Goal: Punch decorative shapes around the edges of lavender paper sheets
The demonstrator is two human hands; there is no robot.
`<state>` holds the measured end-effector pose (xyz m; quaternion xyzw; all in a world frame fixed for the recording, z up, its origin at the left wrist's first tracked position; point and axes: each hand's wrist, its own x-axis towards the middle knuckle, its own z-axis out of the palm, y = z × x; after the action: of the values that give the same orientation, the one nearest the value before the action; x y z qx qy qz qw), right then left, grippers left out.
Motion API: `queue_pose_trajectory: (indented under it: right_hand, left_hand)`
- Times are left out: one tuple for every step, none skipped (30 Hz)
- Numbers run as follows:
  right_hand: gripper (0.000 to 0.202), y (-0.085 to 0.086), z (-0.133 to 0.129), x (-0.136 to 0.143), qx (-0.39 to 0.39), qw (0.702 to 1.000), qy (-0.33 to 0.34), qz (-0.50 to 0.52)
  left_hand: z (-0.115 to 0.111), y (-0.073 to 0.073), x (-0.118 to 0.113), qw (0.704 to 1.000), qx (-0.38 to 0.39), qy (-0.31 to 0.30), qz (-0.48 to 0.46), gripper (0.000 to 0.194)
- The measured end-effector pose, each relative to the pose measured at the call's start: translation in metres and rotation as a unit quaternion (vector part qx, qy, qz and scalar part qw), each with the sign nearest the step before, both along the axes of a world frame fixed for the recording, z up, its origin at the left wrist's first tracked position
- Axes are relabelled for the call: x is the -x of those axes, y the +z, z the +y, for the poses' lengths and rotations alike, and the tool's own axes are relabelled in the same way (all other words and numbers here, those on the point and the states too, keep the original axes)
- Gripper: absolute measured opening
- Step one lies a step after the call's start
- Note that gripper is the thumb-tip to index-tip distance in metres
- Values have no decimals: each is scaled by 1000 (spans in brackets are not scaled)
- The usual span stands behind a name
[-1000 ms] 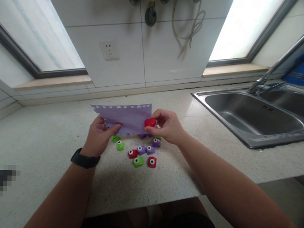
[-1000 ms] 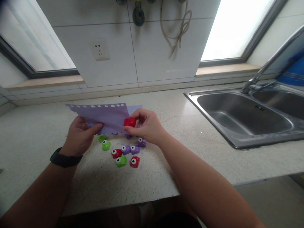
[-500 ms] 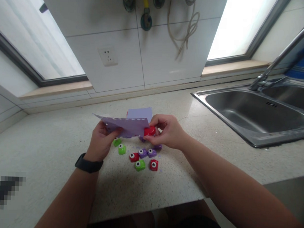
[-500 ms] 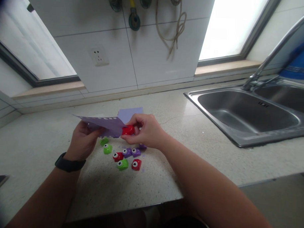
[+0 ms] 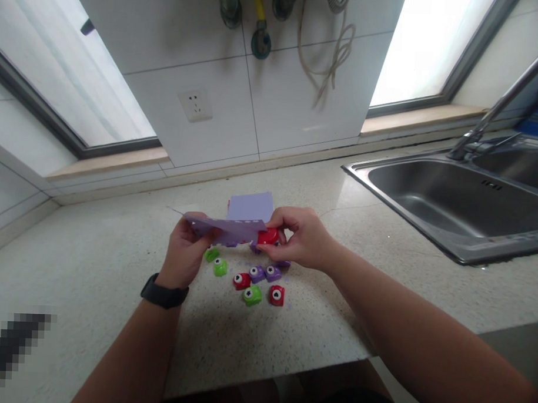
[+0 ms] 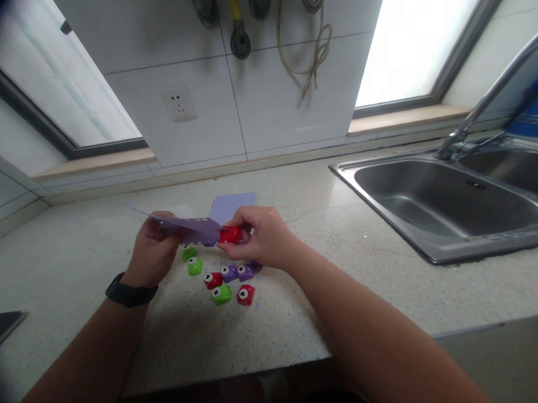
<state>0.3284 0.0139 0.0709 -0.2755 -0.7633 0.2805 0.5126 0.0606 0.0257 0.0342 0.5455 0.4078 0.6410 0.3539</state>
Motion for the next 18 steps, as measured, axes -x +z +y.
queue_pose_trajectory:
  right_hand:
    - [25, 1, 0, 0, -15, 1000, -4, -4]
    - [25, 1, 0, 0, -28, 1000, -8, -10]
    - [24, 2, -1, 0, -41, 999, -12, -14]
    - [24, 2, -1, -1, -51, 998, -16, -20]
    - [24, 3, -1, -1, -60, 998, -20, -25]
    - [24, 3, -2, -1, -67, 997, -23, -30]
    - [24, 4, -2, -1, -71, 997, -24, -35]
    - [24, 4, -2, -1, -73, 996, -24, -38]
    - [23, 4, -3, -1, -73, 996, -23, -41]
    - [23, 4, -3, -1, -74, 996, -23, -43]
    - [23, 4, -3, -1, -75, 996, -23, -44]
    - [23, 4, -2, -1, -77, 996, -24, -44]
    - [23, 4, -2, -1, -77, 996, -25, -45]
    - [23, 4, -2, -1, -77, 996, -26, -45]
    - [23, 4, -2, -1, -76, 996, -27, -45]
    - [23, 4, -2, -1, -74, 996, -27, -44]
    - [23, 4, -2, -1, -73, 996, -28, -44]
    - [23, 4, -1, -1, -72, 996, -27, -44]
  left_hand:
    - [0, -1, 0, 1000, 1, -1, -1, 40]
    - [1, -2, 1, 1000, 3, -5, -6, 41]
    - [1, -2, 0, 1000, 5, -11, -14, 41]
    - [2, -3, 0, 999, 8, -20, -24, 42]
    - [2, -4, -1, 999, 10, -31, -32, 43]
    - [2, -4, -1, 998, 12, -40, -38, 44]
    - [3, -5, -2, 998, 13, -48, -41, 44]
    - [3, -5, -2, 998, 14, -53, -42, 43]
    - [3, -5, -2, 998, 15, -54, -42, 43]
    - [4, -5, -3, 998, 15, -53, -41, 43]
    - [4, -6, -3, 998, 14, -50, -39, 43]
    - [5, -6, -2, 998, 12, -47, -38, 43]
    - [5, -7, -2, 998, 11, -44, -36, 43]
    - [6, -8, -1, 998, 10, -41, -35, 42]
    - [6, -9, 0, 999, 10, -39, -34, 42]
    - [6, -10, 0, 999, 11, -39, -34, 42]
    - [7, -10, 1, 999, 13, -39, -35, 42]
    - [7, -11, 1, 998, 16, -40, -35, 42]
